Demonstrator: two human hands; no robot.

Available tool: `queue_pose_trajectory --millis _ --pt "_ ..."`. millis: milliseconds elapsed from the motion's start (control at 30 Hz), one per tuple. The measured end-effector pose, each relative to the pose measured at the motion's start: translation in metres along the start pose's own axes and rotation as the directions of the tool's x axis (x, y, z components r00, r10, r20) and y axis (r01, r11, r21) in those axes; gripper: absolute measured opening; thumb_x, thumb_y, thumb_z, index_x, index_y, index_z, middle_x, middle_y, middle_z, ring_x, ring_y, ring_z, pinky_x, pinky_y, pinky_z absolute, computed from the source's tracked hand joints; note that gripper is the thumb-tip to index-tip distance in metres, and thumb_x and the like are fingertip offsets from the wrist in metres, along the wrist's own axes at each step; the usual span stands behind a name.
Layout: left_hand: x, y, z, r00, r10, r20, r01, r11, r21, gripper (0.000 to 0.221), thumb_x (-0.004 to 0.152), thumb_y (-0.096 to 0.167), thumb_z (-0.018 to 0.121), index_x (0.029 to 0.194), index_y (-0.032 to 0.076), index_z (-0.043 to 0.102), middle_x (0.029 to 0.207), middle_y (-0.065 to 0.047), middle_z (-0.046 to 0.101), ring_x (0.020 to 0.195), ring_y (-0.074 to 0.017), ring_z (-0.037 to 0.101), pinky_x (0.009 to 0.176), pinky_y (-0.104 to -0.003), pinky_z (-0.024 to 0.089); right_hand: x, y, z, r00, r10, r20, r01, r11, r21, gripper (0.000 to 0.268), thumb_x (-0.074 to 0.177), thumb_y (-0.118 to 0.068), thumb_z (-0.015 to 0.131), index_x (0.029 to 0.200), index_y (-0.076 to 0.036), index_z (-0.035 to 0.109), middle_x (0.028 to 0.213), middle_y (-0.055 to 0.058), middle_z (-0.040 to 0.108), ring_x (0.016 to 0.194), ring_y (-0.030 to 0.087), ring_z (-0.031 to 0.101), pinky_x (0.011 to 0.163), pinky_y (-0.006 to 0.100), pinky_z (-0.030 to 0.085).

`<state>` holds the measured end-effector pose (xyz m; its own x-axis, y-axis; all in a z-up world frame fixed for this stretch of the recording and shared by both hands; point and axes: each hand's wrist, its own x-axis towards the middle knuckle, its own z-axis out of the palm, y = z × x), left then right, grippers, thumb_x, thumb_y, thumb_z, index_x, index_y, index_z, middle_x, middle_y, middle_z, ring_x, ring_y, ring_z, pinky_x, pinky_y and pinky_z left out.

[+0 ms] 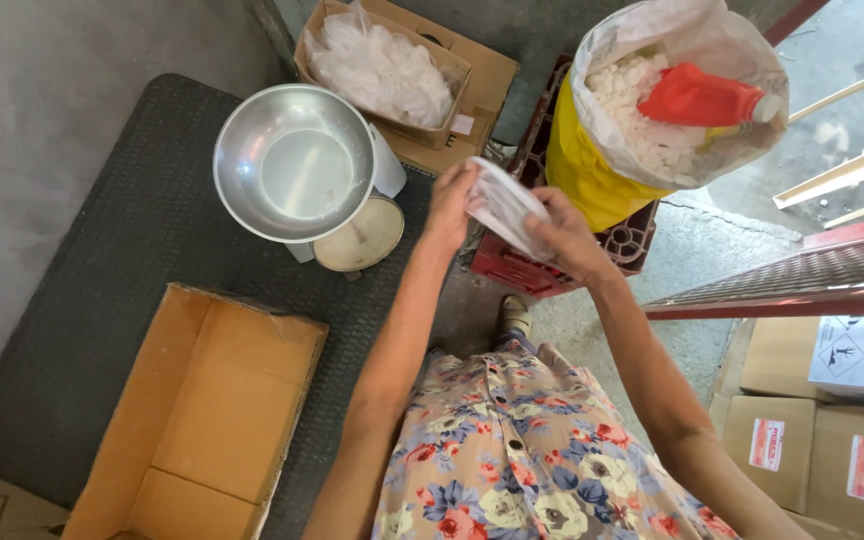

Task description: Bagging and weighing a powdered substance from a large sack into smaller plastic bags for packaging.

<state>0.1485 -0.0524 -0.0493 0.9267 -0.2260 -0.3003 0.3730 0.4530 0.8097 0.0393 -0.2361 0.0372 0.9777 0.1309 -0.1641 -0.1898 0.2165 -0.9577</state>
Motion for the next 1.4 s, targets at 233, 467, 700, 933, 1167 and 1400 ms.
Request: queue_pose_trajectory --millis 233,467,700,933,1167,1400 --pt "-0.053 0.054 0.058 0.922 0.221 0.318 -0.376 0.702 0.605 0.034 0.094 0.035 0.074 0.113 0.007 0.068 0.101 -0.007 0.073 0.091 -0.0199 0.066 0.079 -0.034 0.054 0.045 0.049 -0.066 0.976 0.085 -0.199 -0.061 0.991 0.121 0.031 0.106 -0.024 0.067 0.115 0.005 0.064 0.098 0.013 0.064 0.082 0.022 0.060 0.072 0.037 0.051" --pt "-0.020 0.005 0.032 0.906 0.422 0.003 -0.260 0.552 0.793 0.021 0.089 0.018 0.070 0.107 0.009 0.070 0.106 -0.009 0.068 0.094 -0.0223 0.069 0.084 -0.039 0.056 0.042 0.012 -0.093 0.994 -0.031 -0.101 0.098 0.622 0.777 0.034 0.090 -0.010 0.060 0.121 0.003 0.060 0.118 0.015 0.068 0.112 0.030 0.067 0.107 0.050 0.052" --pt "0.016 -0.021 0.015 0.966 -0.260 -0.007 0.220 0.833 -0.507 0.019 0.092 0.020 0.052 0.101 0.010 0.065 0.094 -0.005 0.071 0.085 -0.0205 0.069 0.076 -0.046 0.057 0.034 0.015 -0.075 0.985 0.047 -0.168 0.095 0.660 0.746 0.040 0.089 -0.017 0.062 0.126 -0.004 0.054 0.115 0.013 0.068 0.099 0.027 0.070 0.099 0.049 0.057" --pt "0.030 -0.042 0.002 0.984 0.056 0.167 0.047 0.832 -0.553 0.010 0.109 0.011 0.061 0.116 0.004 0.062 0.091 -0.005 0.060 0.079 -0.0173 0.059 0.070 -0.034 0.058 0.066 0.127 -0.138 0.997 -0.011 -0.079 0.002 0.993 -0.122 0.033 0.105 -0.009 0.073 0.131 0.007 0.061 0.119 0.014 0.065 0.099 0.017 0.061 0.090 0.034 0.051" --pt "-0.033 0.024 0.054 0.901 0.015 0.434 -0.060 0.994 0.090 0.045 0.085 -0.001 0.066 0.123 0.022 0.063 0.104 -0.006 0.069 0.091 -0.0152 0.065 0.074 -0.031 0.057 0.093 0.058 -0.126 0.912 0.227 -0.342 0.048 0.768 0.638 0.033 0.099 -0.010 0.043 0.130 -0.001 0.052 0.123 0.015 0.067 0.111 0.028 0.068 0.101 0.049 0.056" --pt "-0.003 -0.001 0.045 0.949 0.250 0.191 -0.280 0.401 0.872 0.039 0.087 0.000 0.060 0.120 0.014 0.074 0.099 -0.013 0.057 0.089 -0.0291 0.064 0.077 -0.040 0.055 0.085 0.081 -0.150 0.991 0.009 -0.135 0.077 0.779 0.622 0.034 0.104 0.003 0.054 0.136 -0.009 0.052 0.102 0.010 0.063 0.087 0.022 0.060 0.078 0.041 0.054"
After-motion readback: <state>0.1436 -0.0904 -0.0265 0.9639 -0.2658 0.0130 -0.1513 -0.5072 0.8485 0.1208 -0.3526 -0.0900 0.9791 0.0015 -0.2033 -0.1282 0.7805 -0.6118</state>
